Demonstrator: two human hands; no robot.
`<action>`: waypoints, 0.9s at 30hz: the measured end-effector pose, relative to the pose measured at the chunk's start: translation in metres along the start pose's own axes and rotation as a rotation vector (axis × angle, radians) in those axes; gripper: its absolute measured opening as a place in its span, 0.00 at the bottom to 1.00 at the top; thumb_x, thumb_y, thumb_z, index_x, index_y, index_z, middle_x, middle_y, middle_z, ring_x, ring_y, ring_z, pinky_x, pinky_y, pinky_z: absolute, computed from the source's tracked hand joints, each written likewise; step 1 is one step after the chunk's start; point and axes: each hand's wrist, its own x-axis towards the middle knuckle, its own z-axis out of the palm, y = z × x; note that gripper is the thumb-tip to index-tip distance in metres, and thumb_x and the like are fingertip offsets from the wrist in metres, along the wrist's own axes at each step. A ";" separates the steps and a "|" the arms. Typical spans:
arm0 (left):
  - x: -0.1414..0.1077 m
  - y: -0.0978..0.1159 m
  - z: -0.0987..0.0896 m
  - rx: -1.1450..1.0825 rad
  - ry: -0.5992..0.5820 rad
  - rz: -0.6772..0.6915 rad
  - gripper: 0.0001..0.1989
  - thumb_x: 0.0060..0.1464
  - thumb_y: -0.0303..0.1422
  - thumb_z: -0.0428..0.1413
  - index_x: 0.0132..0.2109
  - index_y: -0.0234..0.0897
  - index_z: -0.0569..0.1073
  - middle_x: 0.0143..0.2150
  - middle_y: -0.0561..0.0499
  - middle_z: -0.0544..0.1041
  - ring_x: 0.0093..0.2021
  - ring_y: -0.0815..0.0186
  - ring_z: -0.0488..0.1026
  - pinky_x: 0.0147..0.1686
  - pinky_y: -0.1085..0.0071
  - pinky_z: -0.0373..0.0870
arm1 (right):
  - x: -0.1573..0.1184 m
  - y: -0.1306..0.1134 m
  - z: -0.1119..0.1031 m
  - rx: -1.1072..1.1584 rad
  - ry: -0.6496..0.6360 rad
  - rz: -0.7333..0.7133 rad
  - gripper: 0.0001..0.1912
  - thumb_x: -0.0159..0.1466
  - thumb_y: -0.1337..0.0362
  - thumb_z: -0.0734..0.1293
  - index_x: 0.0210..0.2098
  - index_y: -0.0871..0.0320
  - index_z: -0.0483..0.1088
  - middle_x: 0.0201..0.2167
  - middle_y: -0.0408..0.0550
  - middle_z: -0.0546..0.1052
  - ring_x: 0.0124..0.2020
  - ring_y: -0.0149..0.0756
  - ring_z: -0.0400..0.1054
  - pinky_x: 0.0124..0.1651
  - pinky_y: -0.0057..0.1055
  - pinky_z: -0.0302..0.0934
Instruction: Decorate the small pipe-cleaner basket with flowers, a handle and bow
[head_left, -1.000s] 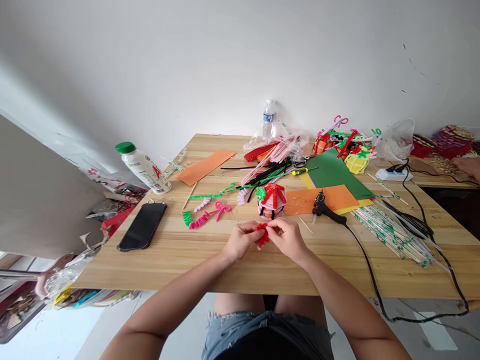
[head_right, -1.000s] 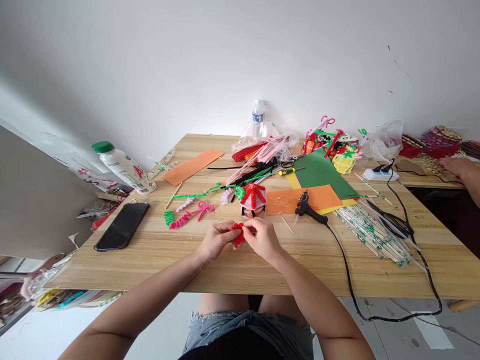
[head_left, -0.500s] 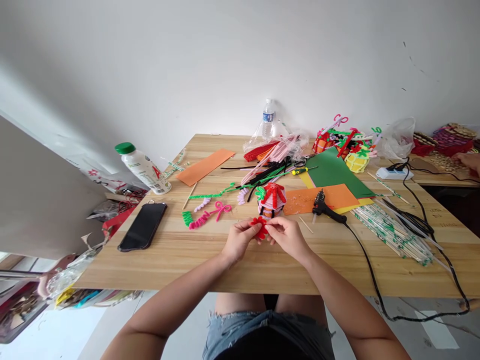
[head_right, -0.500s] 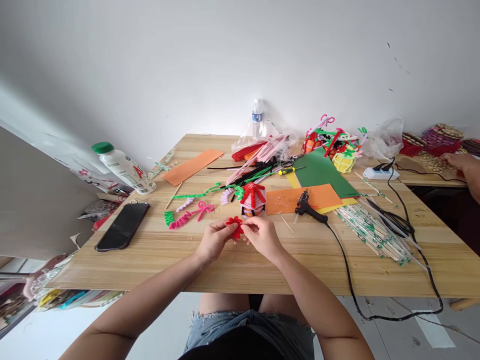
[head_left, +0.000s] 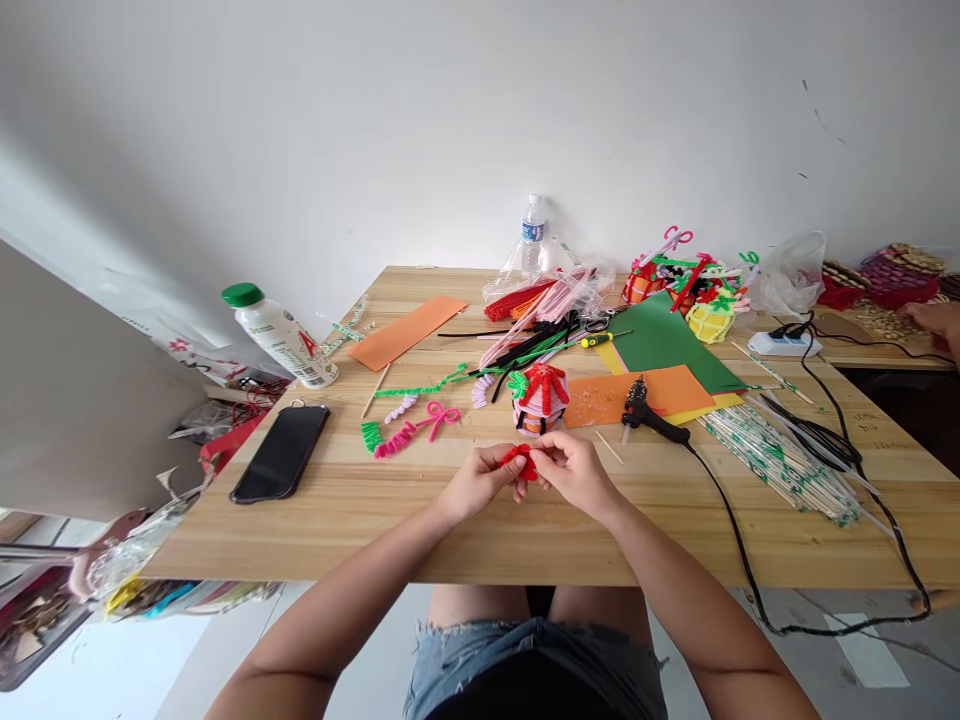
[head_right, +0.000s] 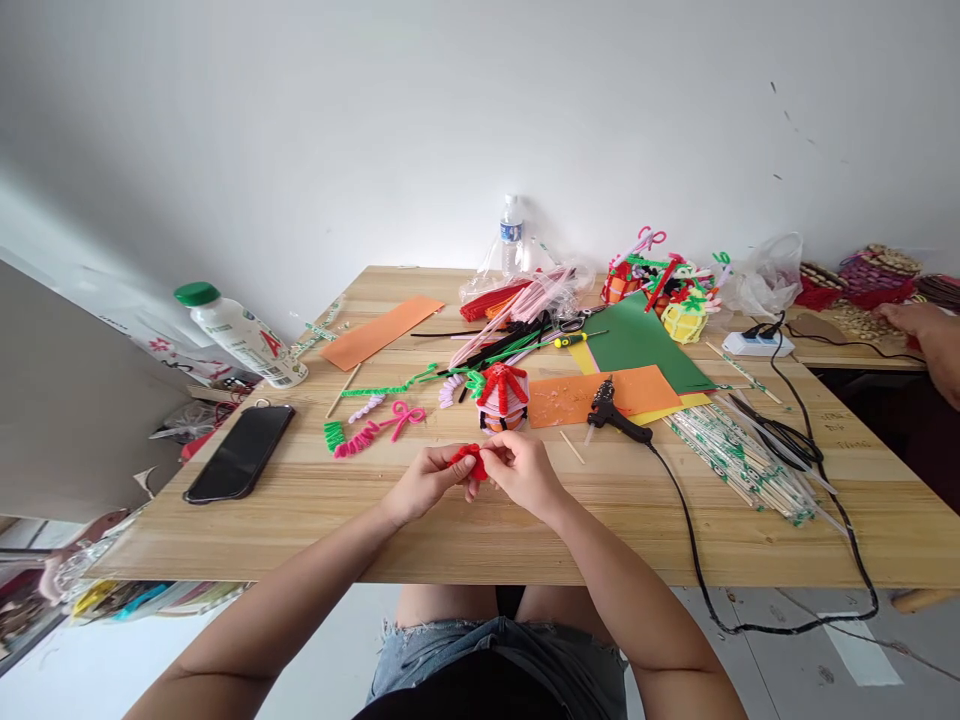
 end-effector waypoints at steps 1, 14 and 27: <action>0.001 -0.002 0.000 -0.014 0.004 -0.007 0.23 0.51 0.50 0.60 0.31 0.30 0.75 0.24 0.49 0.74 0.23 0.70 0.69 0.25 0.72 0.70 | 0.000 0.001 0.001 0.035 -0.002 0.028 0.10 0.60 0.58 0.67 0.32 0.59 0.71 0.22 0.44 0.74 0.18 0.29 0.67 0.21 0.26 0.64; -0.003 -0.008 0.005 0.204 0.222 0.074 0.22 0.55 0.51 0.55 0.30 0.33 0.70 0.23 0.53 0.70 0.23 0.71 0.65 0.24 0.74 0.64 | 0.001 -0.001 0.003 -0.065 0.030 0.012 0.07 0.57 0.61 0.68 0.27 0.57 0.71 0.18 0.43 0.73 0.16 0.29 0.65 0.18 0.25 0.60; -0.004 -0.004 0.006 0.069 0.110 -0.005 0.23 0.53 0.52 0.57 0.33 0.33 0.70 0.22 0.52 0.72 0.20 0.71 0.67 0.22 0.74 0.65 | -0.001 -0.009 -0.001 -0.021 -0.058 0.021 0.07 0.58 0.61 0.67 0.27 0.58 0.71 0.19 0.43 0.74 0.17 0.28 0.64 0.18 0.23 0.58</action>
